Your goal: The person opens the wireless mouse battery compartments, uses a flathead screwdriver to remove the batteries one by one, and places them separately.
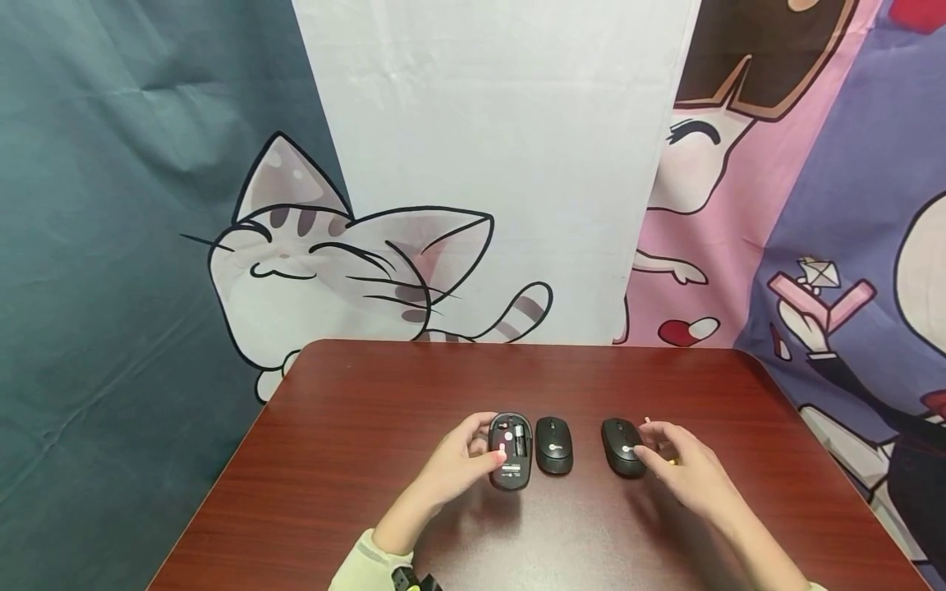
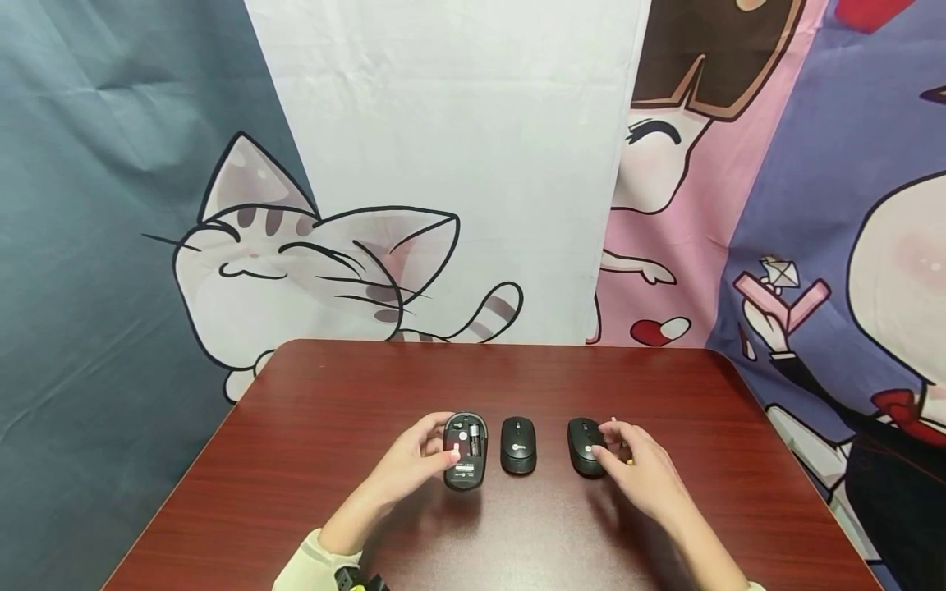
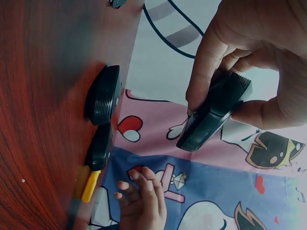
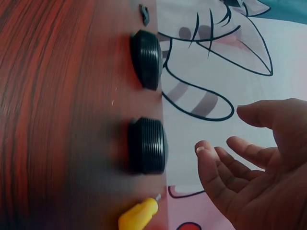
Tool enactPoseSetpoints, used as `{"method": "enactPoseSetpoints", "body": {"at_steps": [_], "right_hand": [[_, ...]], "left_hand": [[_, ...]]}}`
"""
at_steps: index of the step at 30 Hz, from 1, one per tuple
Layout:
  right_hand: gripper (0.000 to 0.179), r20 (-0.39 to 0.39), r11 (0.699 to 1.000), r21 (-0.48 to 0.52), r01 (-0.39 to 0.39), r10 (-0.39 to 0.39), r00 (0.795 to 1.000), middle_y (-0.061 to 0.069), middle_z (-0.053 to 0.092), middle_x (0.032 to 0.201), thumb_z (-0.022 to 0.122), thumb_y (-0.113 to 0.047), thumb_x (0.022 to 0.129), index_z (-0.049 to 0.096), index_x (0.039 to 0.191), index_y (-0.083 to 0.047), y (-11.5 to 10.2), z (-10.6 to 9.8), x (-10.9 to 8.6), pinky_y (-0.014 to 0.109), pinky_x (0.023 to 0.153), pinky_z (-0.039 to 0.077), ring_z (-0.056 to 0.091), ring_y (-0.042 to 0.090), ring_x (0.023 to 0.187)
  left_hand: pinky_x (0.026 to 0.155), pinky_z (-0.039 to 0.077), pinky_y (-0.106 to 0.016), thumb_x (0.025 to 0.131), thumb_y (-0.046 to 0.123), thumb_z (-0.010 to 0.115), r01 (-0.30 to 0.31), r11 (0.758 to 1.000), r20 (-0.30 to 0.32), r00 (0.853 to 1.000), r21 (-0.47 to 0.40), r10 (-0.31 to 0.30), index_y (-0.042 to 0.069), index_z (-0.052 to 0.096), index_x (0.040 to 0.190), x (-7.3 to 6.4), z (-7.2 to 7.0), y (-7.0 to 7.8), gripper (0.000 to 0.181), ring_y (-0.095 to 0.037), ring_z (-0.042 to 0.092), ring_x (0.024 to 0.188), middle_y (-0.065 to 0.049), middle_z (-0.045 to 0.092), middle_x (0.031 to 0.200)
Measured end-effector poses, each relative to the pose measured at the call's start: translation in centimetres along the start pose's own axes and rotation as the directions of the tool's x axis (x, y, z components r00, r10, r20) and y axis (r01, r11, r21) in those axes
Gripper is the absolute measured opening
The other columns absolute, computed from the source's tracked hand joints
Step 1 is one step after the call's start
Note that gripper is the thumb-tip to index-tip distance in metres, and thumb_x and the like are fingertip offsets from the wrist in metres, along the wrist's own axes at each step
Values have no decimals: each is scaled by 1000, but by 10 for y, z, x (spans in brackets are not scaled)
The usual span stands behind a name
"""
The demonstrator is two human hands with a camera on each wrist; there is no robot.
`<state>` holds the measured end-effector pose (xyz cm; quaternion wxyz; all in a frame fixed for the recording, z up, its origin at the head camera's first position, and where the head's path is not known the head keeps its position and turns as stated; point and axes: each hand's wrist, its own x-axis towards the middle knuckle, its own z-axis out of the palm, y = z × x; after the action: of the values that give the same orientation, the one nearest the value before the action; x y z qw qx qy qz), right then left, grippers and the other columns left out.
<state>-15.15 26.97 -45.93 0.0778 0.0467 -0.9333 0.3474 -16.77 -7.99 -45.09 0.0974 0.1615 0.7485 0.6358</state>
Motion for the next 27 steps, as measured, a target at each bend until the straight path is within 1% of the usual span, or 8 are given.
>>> {"method": "enactPoseSetpoints", "body": {"at_steps": [3, 7, 11, 14, 19, 23, 27], "right_hand": [[40, 0, 998, -63, 9, -9, 1000, 13, 68, 118, 75, -30, 93, 64, 124, -7, 6, -4, -3, 32, 72, 54, 68, 28, 97], [43, 21, 996, -94, -8, 10, 1000, 13, 66, 117, 74, -32, 93, 64, 125, -6, 14, -7, -5, 34, 71, 53, 67, 28, 98], [45, 37, 990, -140, -17, 23, 999, 16, 65, 118, 73, -35, 93, 64, 125, -5, 21, -10, -6, 43, 77, 53, 68, 31, 102], [44, 40, 986, -168, -23, 30, 999, 17, 66, 119, 74, -34, 93, 64, 125, -4, 26, -11, -7, 50, 81, 53, 68, 33, 104], [41, 50, 979, -197, -48, 59, 997, 18, 66, 112, 76, -28, 90, 65, 120, -2, 32, -11, -7, 55, 82, 54, 67, 36, 102], [38, 56, 973, -223, -54, 68, 996, 18, 66, 108, 75, -26, 89, 66, 116, -1, 37, -10, -6, 57, 81, 53, 64, 38, 102], [39, 56, 968, -246, -57, 73, 996, 19, 65, 107, 75, -26, 89, 65, 116, 0, 42, -9, -6, 57, 82, 52, 63, 40, 103]], "left_hand": [[75, 55, -23, 88, 2, 69, 1, 1000, 0, 1000, -8, -1, -1, 52, 136, 0, 0, 0, 51, -16, 68, 90, -16, 64, 114], [74, 57, -24, 88, 2, 68, 8, 999, 2, 1000, -31, -8, 0, 52, 136, 0, 1, 0, 51, -16, 68, 91, -15, 64, 112], [77, 57, -23, 88, 4, 69, 12, 999, 2, 1000, -35, -12, 3, 52, 137, 1, 1, 0, 52, -16, 67, 94, -16, 67, 114], [80, 55, -22, 89, 5, 69, 12, 1000, 0, 1000, -23, -12, 5, 53, 138, 1, 1, 0, 52, -15, 66, 96, -17, 69, 117], [82, 54, -21, 91, 9, 68, 12, 1000, -11, 1000, 10, -12, 6, 52, 139, 1, 1, 1, 51, -14, 66, 98, -16, 70, 118], [83, 53, -22, 94, 14, 66, 14, 999, -21, 1000, 32, -13, 4, 52, 138, 2, 1, 0, 47, -15, 65, 100, -14, 70, 117], [86, 52, -25, 98, 20, 64, 15, 999, -8, 1000, 30, -15, 2, 52, 137, 3, 1, -2, 44, -18, 65, 103, -16, 69, 120]]}}
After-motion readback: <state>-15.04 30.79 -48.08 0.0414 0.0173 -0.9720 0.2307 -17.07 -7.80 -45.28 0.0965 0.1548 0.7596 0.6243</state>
